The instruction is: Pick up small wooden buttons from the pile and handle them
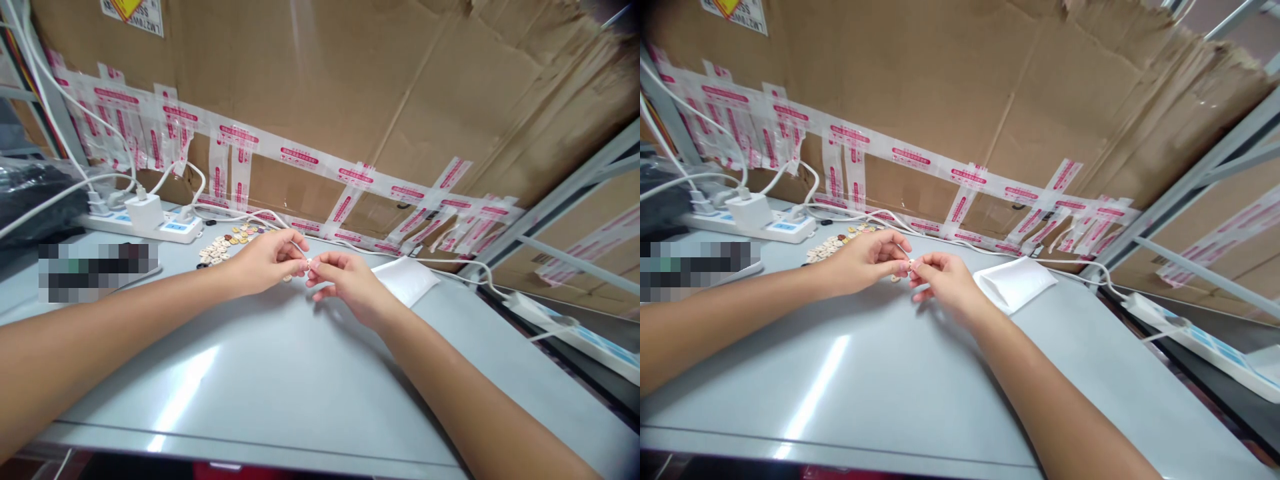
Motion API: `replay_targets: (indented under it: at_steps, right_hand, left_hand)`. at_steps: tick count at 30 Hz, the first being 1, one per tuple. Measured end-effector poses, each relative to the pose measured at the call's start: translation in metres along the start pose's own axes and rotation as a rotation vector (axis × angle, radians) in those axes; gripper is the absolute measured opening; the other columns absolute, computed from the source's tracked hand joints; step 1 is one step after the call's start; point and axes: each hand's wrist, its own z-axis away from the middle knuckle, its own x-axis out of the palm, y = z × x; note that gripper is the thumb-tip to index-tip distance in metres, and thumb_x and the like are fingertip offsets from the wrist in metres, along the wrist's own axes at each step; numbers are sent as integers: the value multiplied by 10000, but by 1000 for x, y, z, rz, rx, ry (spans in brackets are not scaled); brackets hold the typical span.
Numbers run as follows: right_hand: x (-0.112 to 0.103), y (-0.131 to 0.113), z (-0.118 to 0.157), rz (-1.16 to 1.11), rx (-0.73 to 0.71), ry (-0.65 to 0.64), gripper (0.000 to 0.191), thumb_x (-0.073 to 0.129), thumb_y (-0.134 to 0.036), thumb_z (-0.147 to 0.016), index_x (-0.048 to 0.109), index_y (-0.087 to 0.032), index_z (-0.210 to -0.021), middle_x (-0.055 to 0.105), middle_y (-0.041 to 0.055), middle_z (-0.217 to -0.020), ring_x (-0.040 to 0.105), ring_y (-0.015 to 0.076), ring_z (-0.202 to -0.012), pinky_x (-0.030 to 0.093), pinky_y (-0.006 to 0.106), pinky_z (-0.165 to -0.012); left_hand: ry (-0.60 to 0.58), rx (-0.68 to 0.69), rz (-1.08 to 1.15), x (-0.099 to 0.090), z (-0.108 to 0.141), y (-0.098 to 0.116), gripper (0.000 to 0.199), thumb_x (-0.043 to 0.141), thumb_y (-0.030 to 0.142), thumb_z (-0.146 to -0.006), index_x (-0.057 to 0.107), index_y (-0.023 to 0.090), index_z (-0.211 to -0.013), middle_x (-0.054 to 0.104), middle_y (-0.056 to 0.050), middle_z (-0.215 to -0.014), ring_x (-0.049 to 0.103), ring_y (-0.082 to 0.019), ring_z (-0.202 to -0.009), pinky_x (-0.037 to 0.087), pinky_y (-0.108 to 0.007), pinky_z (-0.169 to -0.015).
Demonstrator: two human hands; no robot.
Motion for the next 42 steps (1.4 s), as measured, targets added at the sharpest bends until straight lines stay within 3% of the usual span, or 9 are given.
replay_targets:
  at_steps: [9,18,21,29,32,35,38,40,42]
  right_hand:
    - [-11,1,0,-271,111,-212,139,744,-258,-770,715,-148,-849,684,60,-867,636,122,-761,540,192,-571]
    - [-6,0,1,-283,118,-50,151,746,-264,-756,631,-171,-783,587,9,-781,603,121,-697,487,188,-480]
    - [-6,1,-1,-252,113,15,147,725,-266,-772,610,-183,-808,587,12,-793,601,127,-692,477,190,-471]
    - [-5,2,-3,-259,117,38,140,710,-255,-785,592,-182,-794,579,22,-808,599,126,-677,476,188,-464]
    - [-5,3,-4,-273,117,57,101,685,-229,-795,600,-178,-811,579,22,-802,600,125,-669,479,185,-465]
    - [-5,4,-5,-282,93,111,106,691,-234,-786,606,-182,-819,596,20,-803,599,122,-668,486,191,-481]
    - [-6,4,-6,-280,72,171,113,690,-253,-790,600,-189,-809,609,19,-803,598,122,-672,487,196,-498]
    - [-6,3,-6,-279,71,195,101,678,-248,-797,597,-190,-811,604,16,-795,597,121,-670,488,196,-504]
    - [-6,3,-6,-284,72,207,83,669,-224,-796,597,-190,-817,594,9,-793,596,116,-665,488,196,-506]
  left_hand:
    - [-23,69,-93,-2,2,9,241,603,380,-889,666,165,-980,699,-31,-846,628,-132,-730,488,-248,-634]
    - [110,15,-525,-18,-3,-4,488,437,544,-937,607,192,-1230,606,-99,-1311,543,-263,-1202,428,-419,-1026]
    - [10,37,-702,-21,0,-4,507,509,535,-889,599,189,-1249,566,-118,-1359,481,-298,-1276,369,-441,-1077]
    - [-234,67,-772,-17,5,-3,373,523,446,-894,660,213,-1152,684,-89,-1119,622,-246,-1001,454,-353,-895]
    - [-206,65,-838,-18,5,5,540,480,551,-911,565,206,-1318,549,-128,-1383,494,-307,-1269,369,-428,-1069]
    - [37,157,-894,-23,4,20,602,389,569,-954,453,205,-1429,289,-106,-1591,199,-341,-1473,159,-516,-1194]
    - [216,185,-861,-27,2,26,570,305,528,-991,424,207,-1447,246,-79,-1611,140,-316,-1495,138,-510,-1209]
    - [169,82,-861,-26,2,17,611,272,545,-991,395,186,-1470,235,-105,-1617,141,-307,-1500,147,-507,-1210]
    - [-42,-96,-914,-24,2,1,685,255,585,-978,359,151,-1498,162,-152,-1636,94,-330,-1511,119,-530,-1208]
